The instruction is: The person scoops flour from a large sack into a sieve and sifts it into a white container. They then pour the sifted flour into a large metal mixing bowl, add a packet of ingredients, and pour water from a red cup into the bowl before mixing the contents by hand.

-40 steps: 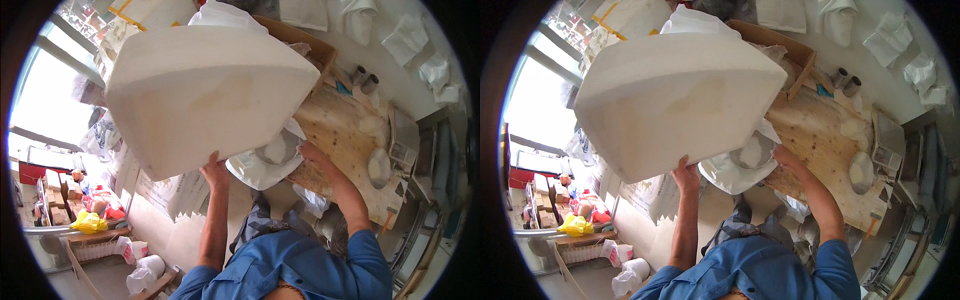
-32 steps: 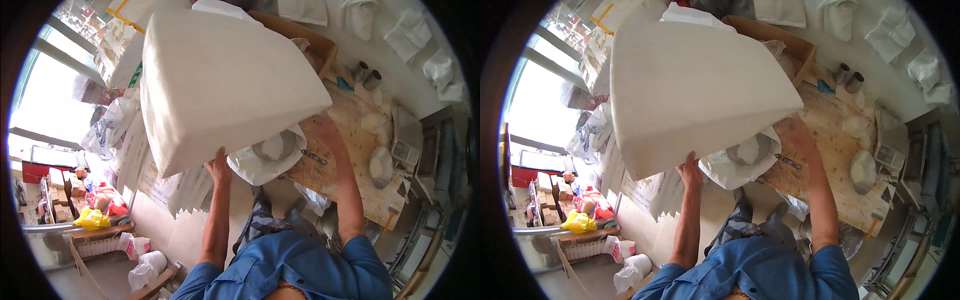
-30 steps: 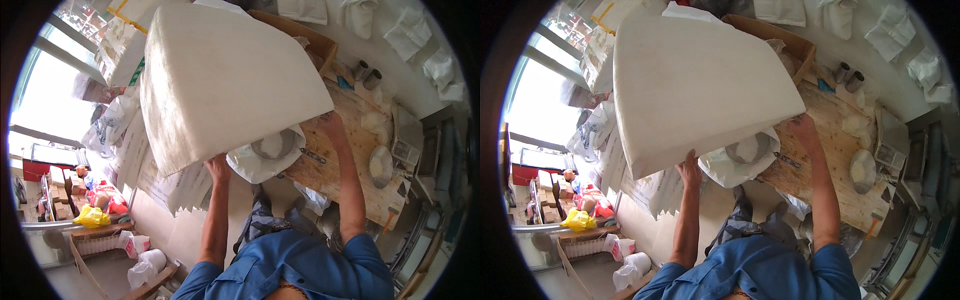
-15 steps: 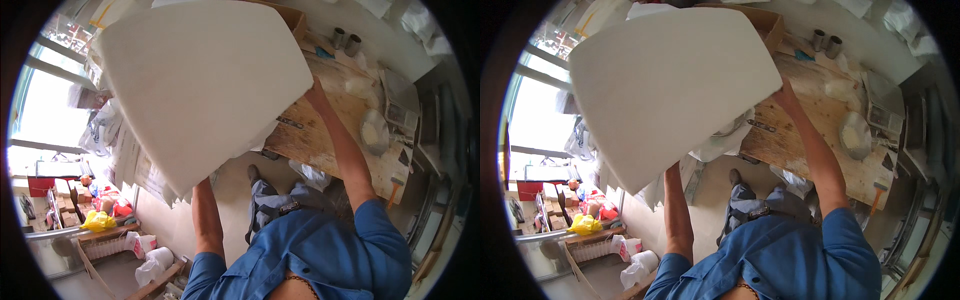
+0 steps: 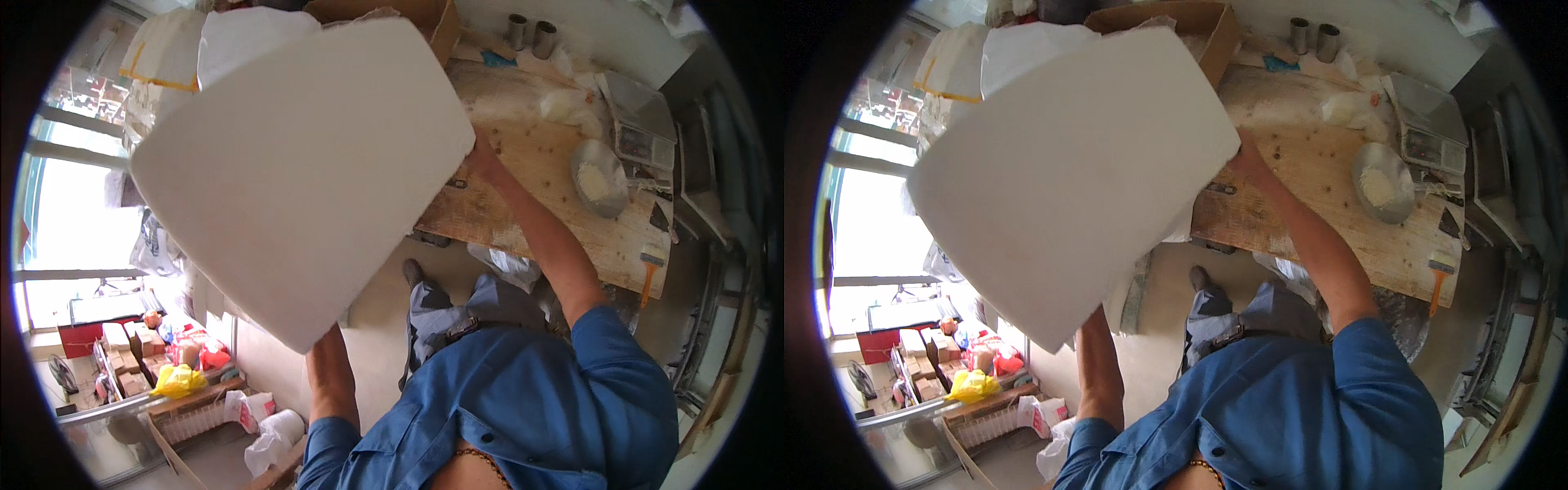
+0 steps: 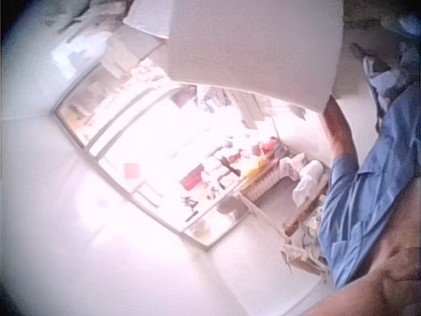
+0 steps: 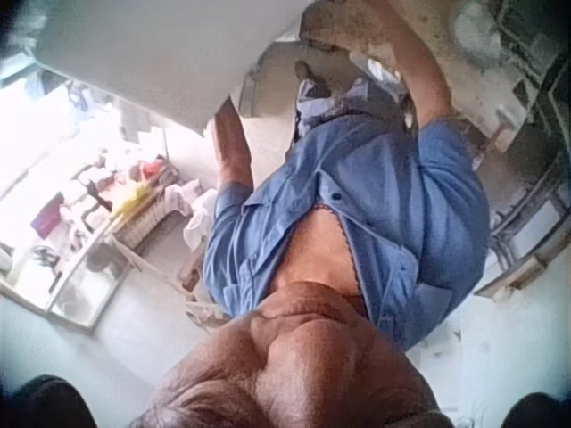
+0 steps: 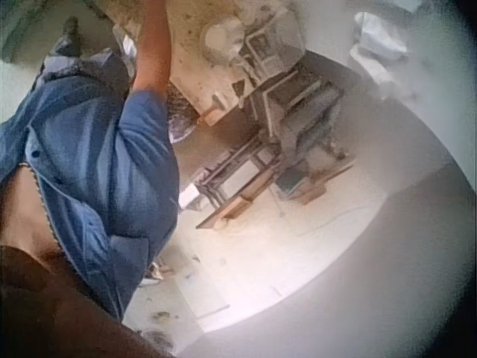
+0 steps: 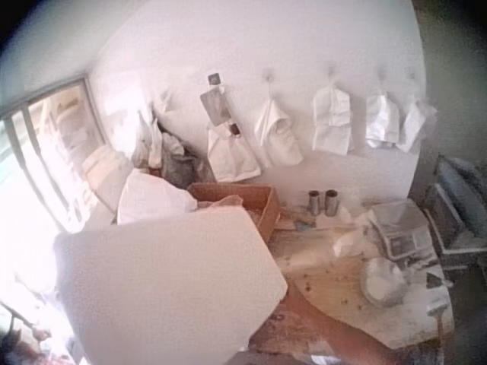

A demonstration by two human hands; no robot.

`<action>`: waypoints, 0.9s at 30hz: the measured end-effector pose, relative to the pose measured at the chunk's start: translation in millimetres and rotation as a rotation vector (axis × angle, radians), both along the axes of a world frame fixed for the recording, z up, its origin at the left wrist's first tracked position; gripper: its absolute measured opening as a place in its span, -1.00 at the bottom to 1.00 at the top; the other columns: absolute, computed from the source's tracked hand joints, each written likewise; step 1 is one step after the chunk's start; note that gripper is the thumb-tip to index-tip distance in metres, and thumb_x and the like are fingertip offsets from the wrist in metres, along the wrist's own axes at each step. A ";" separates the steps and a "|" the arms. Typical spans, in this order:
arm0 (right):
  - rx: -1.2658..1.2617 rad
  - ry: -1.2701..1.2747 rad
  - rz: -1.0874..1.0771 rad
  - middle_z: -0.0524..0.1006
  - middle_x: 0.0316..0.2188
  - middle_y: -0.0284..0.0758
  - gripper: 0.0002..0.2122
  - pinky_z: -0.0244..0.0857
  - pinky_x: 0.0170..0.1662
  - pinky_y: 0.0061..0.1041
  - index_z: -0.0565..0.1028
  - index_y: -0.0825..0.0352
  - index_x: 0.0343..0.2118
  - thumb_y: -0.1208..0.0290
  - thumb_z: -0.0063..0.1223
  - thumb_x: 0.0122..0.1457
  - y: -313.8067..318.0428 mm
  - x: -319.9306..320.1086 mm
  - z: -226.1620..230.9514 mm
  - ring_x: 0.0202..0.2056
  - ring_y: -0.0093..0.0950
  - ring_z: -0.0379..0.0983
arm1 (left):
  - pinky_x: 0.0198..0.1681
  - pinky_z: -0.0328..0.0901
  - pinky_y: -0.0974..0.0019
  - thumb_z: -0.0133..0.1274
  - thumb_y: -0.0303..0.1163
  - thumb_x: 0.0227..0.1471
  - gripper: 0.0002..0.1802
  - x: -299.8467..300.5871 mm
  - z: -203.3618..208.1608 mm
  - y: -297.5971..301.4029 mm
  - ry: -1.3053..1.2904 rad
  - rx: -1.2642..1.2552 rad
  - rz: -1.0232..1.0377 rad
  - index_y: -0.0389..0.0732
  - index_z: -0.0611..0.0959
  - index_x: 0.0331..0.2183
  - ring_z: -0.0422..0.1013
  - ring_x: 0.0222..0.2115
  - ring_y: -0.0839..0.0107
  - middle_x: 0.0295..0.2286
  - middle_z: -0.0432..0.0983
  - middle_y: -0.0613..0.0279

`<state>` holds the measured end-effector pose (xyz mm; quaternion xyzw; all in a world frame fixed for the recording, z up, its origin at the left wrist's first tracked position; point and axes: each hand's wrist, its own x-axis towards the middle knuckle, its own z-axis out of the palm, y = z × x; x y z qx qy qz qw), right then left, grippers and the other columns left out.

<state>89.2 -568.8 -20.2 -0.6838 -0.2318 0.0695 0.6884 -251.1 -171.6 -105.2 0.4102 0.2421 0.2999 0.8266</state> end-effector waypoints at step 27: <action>0.025 -0.222 -0.377 0.26 0.40 -0.13 -0.40 0.12 0.39 -0.29 0.21 0.32 0.43 0.21 0.01 0.40 -79.9 13.2 174.8 0.37 -0.27 0.21 | -0.18 0.67 -0.03 0.17 -0.63 0.03 -0.50 133.0 148.3 23.0 0.059 0.265 -0.047 -0.33 0.49 0.04 0.61 -0.15 0.04 -0.06 0.53 -0.06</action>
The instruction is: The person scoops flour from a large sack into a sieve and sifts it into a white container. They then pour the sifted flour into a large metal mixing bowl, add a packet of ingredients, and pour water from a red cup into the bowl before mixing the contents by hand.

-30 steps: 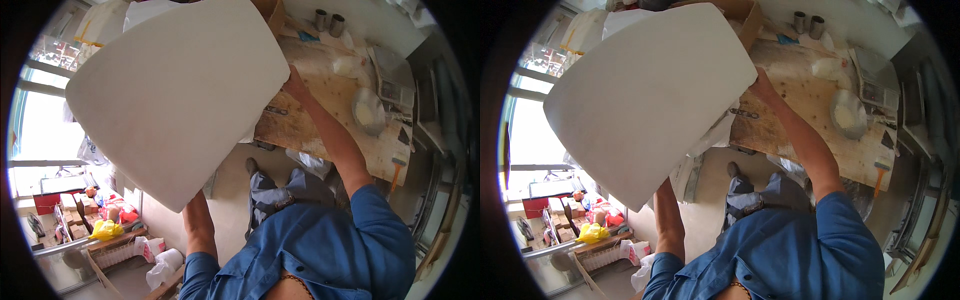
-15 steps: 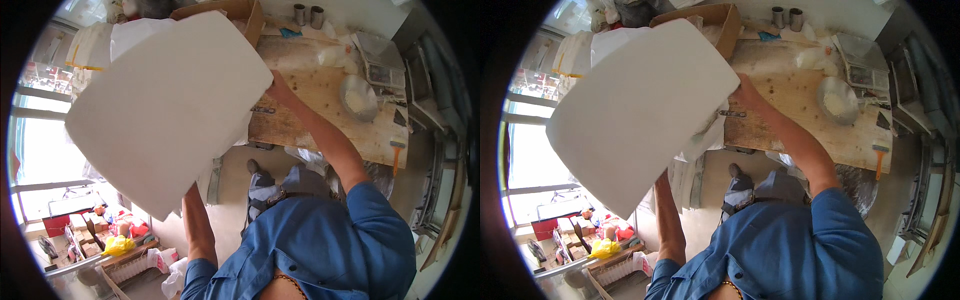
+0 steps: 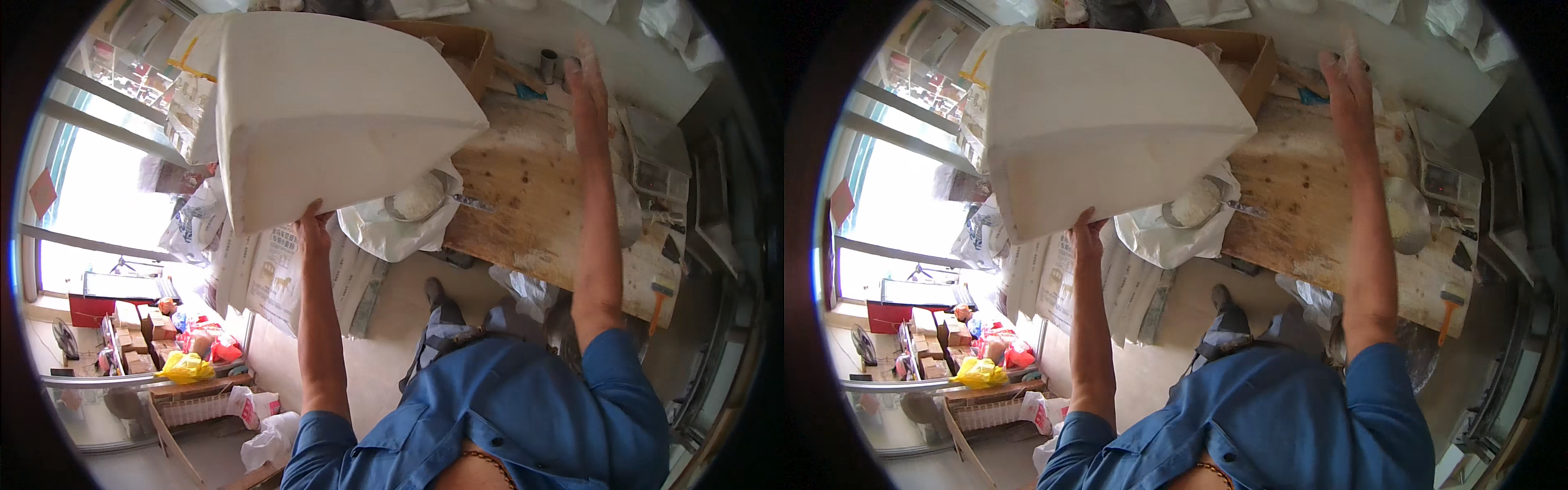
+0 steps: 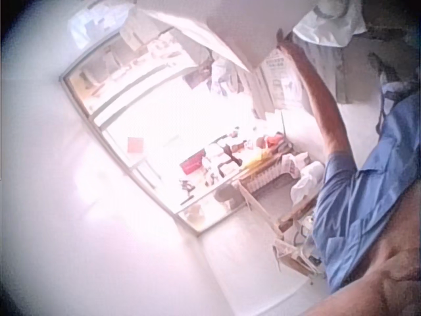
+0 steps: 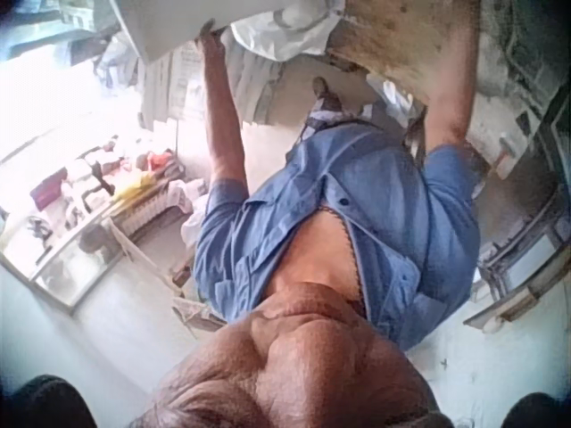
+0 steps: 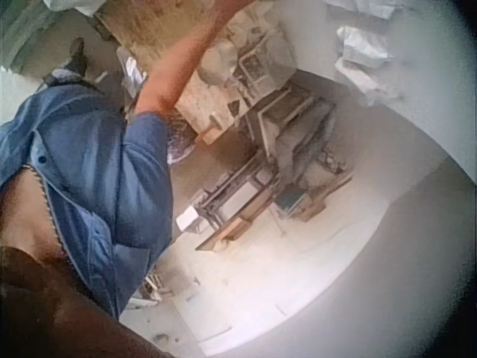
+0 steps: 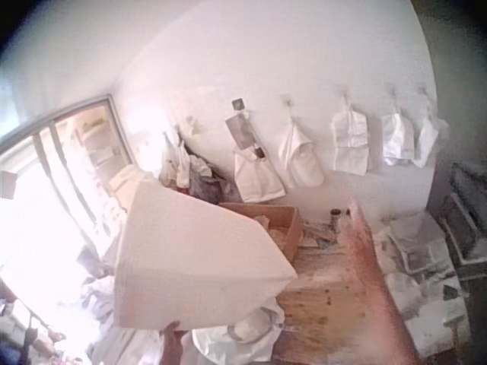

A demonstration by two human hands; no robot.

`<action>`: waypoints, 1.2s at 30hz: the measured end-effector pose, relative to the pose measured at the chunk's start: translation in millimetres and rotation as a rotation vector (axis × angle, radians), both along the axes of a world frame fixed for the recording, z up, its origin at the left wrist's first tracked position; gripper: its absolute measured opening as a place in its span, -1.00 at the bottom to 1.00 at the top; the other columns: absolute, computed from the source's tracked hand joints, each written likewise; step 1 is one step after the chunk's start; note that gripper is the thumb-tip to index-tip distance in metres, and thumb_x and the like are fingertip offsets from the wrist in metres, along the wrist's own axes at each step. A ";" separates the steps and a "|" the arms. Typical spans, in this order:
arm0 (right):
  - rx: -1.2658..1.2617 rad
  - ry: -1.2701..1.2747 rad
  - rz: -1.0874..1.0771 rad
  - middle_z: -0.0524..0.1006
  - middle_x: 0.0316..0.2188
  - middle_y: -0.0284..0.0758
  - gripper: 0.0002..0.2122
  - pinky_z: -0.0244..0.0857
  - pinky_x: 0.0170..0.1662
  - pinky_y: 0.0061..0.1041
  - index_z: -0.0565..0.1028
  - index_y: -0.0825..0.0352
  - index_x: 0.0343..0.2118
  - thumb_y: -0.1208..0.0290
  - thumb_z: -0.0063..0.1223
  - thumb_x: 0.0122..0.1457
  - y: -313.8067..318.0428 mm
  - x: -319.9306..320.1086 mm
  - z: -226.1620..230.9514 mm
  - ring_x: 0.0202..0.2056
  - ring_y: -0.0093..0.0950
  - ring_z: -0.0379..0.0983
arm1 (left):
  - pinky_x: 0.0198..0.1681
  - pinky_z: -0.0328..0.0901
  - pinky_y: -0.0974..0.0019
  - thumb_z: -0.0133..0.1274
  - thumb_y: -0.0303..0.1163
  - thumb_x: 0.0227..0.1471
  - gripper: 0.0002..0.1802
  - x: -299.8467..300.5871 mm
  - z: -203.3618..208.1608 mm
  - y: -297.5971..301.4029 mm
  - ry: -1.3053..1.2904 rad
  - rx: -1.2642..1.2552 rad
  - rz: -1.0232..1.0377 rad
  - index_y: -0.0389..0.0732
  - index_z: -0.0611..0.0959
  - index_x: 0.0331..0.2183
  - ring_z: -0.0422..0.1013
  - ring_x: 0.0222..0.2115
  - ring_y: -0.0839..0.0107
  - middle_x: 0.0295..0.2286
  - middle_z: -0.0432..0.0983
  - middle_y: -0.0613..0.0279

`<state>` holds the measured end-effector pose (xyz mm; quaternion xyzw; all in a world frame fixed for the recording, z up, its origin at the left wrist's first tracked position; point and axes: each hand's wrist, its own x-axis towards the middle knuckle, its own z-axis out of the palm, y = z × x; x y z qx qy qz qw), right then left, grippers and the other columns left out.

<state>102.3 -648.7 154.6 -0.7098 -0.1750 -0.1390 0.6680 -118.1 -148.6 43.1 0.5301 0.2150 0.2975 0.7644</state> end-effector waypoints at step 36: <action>-0.240 0.165 0.033 0.54 -0.01 0.00 -0.56 0.29 0.15 -0.28 0.39 0.48 0.20 0.19 -0.14 0.47 103.6 -87.6 -60.1 0.02 -0.22 0.47 | 0.08 0.51 -0.06 0.09 -0.53 0.21 -0.58 -105.9 -133.2 -79.7 -0.238 -0.525 0.111 -0.21 0.50 0.10 0.52 0.00 0.13 0.03 0.51 0.06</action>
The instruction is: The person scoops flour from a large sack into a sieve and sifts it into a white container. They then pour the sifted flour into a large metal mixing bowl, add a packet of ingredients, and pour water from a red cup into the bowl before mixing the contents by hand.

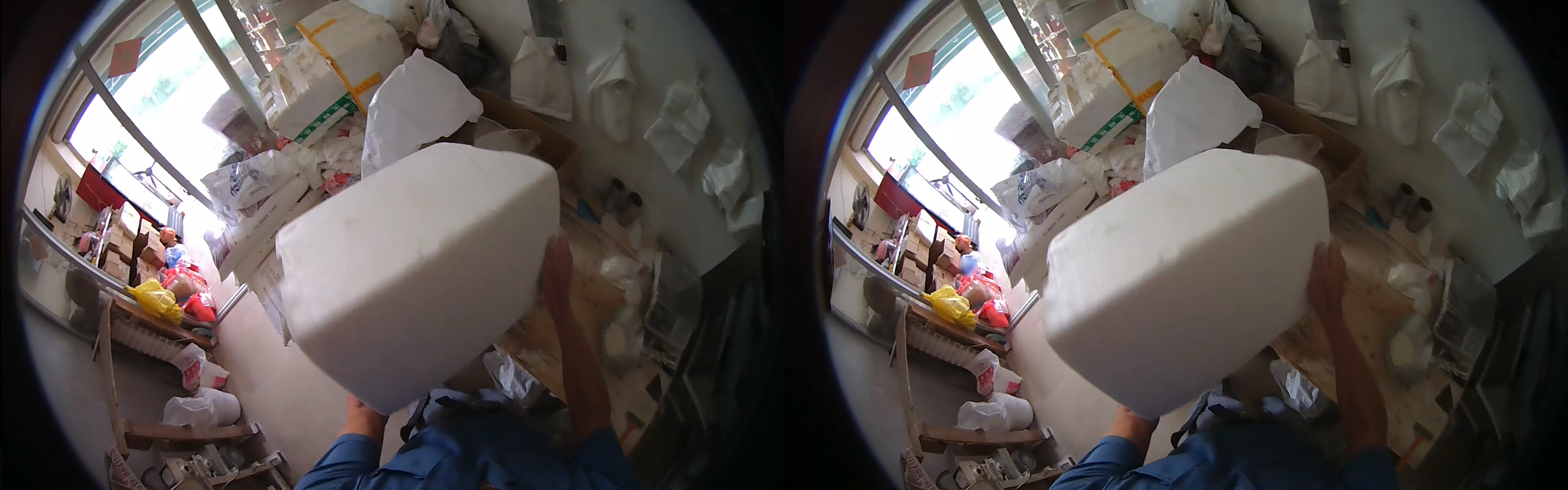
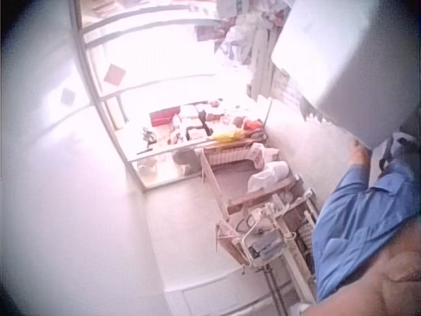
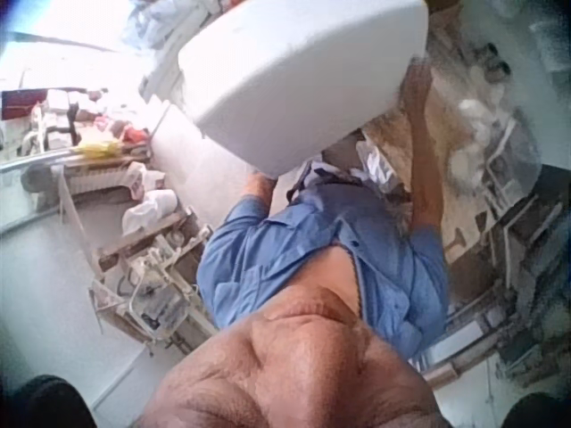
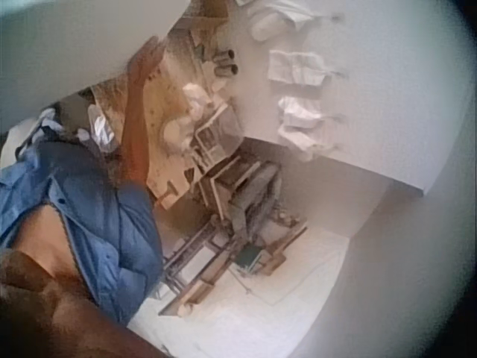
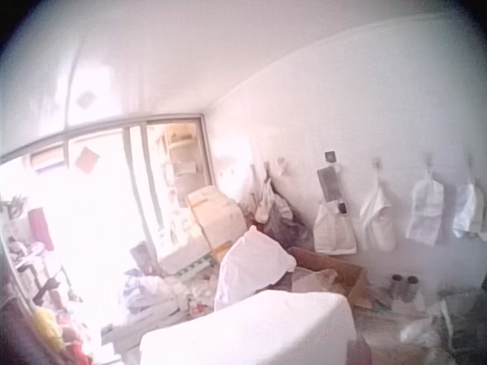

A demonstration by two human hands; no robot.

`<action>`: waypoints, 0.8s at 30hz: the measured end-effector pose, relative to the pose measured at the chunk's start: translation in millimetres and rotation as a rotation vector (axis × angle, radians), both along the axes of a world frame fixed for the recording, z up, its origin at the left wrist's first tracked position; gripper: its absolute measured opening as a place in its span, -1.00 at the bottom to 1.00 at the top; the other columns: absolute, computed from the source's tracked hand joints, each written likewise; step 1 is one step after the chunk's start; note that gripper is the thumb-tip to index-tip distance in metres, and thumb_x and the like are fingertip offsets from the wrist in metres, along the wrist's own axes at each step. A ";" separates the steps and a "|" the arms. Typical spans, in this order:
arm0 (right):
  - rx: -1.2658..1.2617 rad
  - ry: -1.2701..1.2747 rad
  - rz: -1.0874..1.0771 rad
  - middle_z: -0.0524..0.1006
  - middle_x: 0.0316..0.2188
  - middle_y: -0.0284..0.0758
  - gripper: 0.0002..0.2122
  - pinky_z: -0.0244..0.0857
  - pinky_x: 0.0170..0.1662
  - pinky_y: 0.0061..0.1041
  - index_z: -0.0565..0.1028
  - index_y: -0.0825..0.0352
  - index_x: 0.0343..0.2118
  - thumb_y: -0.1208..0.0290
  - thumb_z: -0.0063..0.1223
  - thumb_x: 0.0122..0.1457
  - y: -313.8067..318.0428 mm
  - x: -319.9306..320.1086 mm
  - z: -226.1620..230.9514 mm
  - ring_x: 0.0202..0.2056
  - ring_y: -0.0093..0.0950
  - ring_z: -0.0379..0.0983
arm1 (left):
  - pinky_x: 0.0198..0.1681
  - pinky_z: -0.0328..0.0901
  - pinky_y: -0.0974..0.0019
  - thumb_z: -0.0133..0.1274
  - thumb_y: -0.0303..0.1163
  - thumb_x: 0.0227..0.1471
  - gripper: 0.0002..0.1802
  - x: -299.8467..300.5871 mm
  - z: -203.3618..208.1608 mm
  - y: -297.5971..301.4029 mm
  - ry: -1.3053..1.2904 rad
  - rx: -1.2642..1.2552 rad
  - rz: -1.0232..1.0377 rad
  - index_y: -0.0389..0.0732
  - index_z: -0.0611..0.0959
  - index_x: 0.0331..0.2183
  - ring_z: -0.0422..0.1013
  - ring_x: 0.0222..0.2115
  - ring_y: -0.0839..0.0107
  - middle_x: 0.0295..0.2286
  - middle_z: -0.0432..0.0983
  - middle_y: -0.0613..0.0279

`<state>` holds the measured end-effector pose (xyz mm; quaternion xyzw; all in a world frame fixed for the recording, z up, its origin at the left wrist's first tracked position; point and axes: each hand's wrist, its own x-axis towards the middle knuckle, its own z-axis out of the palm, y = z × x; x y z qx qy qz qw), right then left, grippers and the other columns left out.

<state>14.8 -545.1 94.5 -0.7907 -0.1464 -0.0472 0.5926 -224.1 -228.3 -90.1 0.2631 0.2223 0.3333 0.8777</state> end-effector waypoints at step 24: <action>-0.009 0.171 0.746 0.58 0.06 -0.09 -0.47 0.41 0.09 -0.35 0.39 0.43 0.25 0.15 0.10 0.37 32.9 -43.5 -67.0 0.01 -0.30 0.54 | -0.05 0.49 -0.19 0.13 -0.37 0.07 -0.69 -192.4 38.0 67.1 0.231 -0.107 0.567 -0.21 0.55 -0.12 0.55 -0.09 0.03 -0.10 0.57 0.02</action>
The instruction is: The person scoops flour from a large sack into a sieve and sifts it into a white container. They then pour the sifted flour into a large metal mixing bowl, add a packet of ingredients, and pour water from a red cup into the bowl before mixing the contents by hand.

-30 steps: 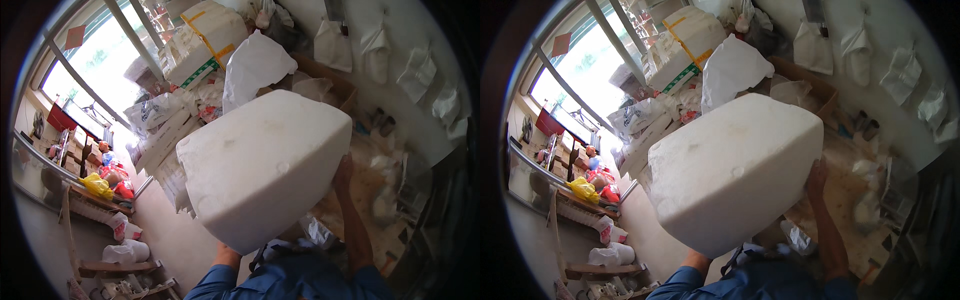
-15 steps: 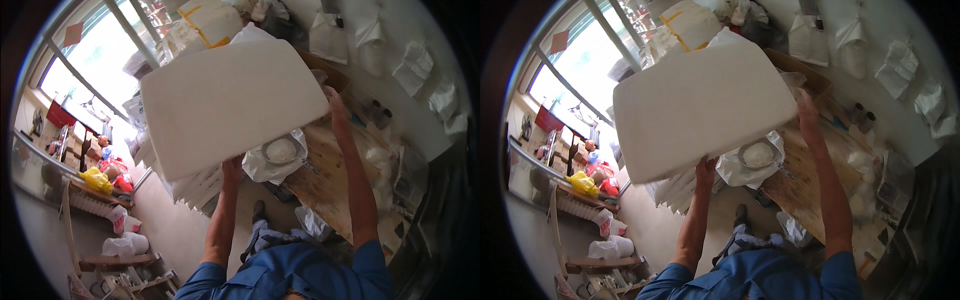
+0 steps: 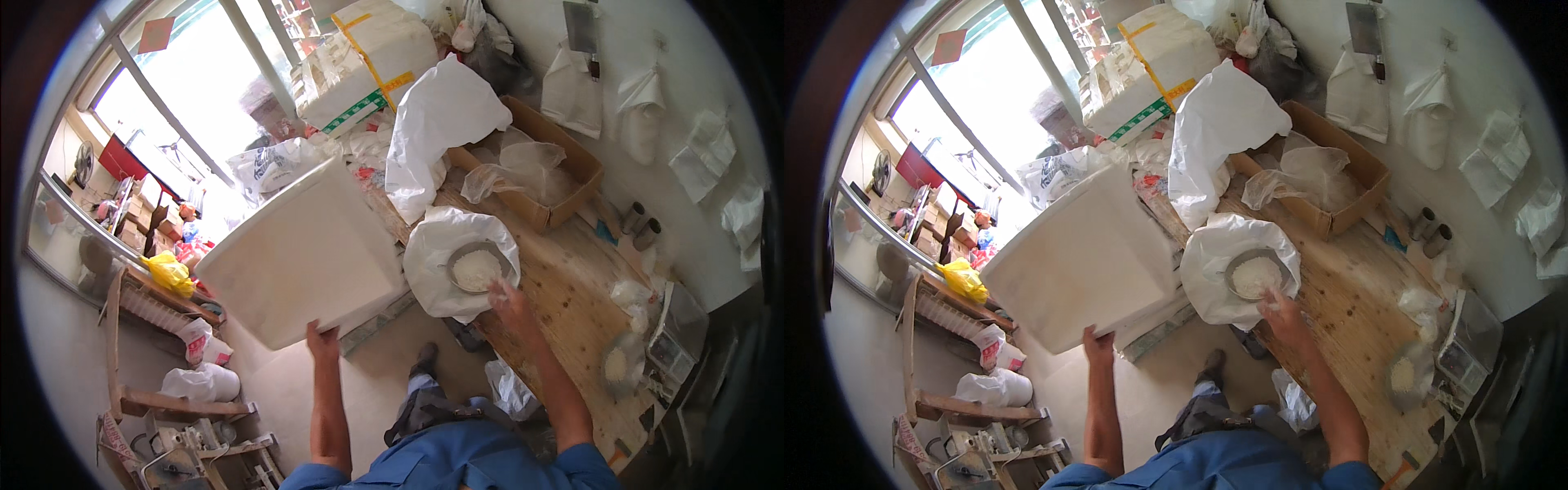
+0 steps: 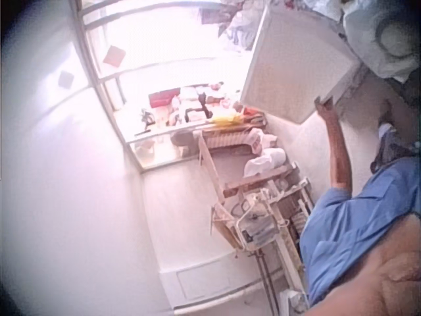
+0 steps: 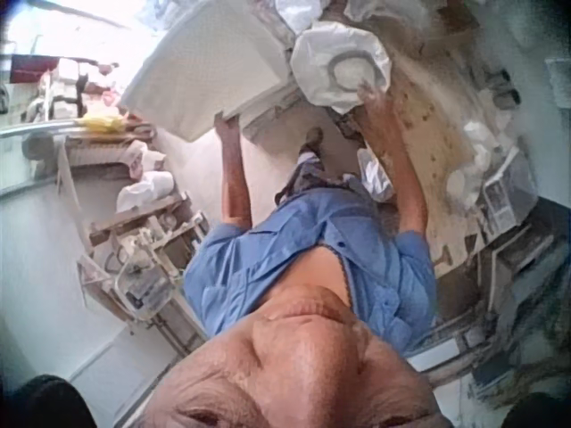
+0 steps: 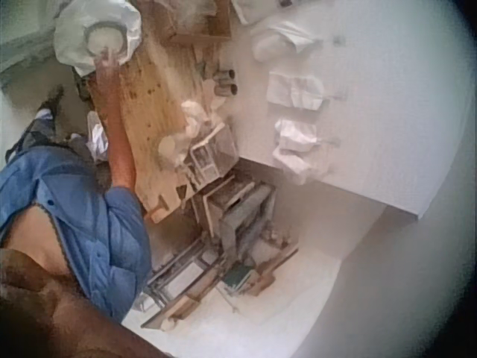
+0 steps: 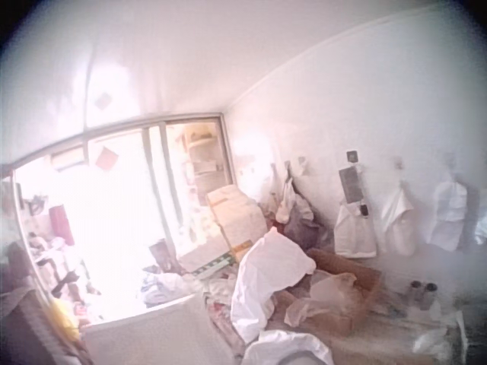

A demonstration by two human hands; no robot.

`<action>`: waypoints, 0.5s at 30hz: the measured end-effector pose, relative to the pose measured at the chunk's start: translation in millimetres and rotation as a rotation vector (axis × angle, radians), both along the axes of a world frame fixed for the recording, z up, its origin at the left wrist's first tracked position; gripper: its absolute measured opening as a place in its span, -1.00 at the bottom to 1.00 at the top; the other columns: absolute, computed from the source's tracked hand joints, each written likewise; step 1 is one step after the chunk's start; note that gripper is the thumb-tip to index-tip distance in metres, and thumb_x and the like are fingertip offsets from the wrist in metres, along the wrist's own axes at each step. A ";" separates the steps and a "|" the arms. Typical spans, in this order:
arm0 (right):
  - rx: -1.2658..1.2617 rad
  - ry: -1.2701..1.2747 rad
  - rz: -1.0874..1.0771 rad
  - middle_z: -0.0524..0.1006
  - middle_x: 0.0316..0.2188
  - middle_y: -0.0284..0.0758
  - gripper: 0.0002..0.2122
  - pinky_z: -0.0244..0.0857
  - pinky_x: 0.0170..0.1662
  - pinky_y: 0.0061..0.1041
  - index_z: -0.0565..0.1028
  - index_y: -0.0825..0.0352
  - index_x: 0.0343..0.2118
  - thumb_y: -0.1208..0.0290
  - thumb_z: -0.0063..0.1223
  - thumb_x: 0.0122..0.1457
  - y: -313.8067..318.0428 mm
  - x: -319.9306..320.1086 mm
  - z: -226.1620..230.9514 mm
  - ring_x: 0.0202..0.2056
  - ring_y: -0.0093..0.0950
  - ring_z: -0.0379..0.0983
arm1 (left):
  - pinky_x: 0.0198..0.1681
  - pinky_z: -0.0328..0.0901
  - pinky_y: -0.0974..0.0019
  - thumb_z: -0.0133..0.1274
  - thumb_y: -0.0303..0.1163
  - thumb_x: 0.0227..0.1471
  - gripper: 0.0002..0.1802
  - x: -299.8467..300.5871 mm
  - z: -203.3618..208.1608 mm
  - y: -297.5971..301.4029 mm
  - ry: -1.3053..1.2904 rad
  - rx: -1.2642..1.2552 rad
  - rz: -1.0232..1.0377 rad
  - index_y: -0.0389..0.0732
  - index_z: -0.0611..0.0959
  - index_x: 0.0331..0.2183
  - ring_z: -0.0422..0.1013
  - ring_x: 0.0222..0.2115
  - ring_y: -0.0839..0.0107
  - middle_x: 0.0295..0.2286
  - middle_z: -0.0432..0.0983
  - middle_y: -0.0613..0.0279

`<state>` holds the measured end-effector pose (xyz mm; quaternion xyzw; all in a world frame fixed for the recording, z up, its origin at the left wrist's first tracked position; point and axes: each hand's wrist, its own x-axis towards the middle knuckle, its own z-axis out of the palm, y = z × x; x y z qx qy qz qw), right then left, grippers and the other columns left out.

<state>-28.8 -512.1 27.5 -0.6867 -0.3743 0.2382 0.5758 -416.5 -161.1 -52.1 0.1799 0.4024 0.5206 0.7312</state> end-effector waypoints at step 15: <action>-0.140 -0.055 -0.157 0.60 0.00 -0.21 -0.65 0.47 -0.03 -0.42 0.47 0.41 0.16 0.45 0.06 0.36 66.0 -28.0 8.2 -0.13 -0.44 0.54 | -0.46 0.63 0.07 0.16 -0.36 0.06 -0.55 120.6 96.6 304.0 0.683 0.484 -0.160 -0.54 0.59 -0.11 0.63 -0.41 0.04 -0.28 0.61 -0.11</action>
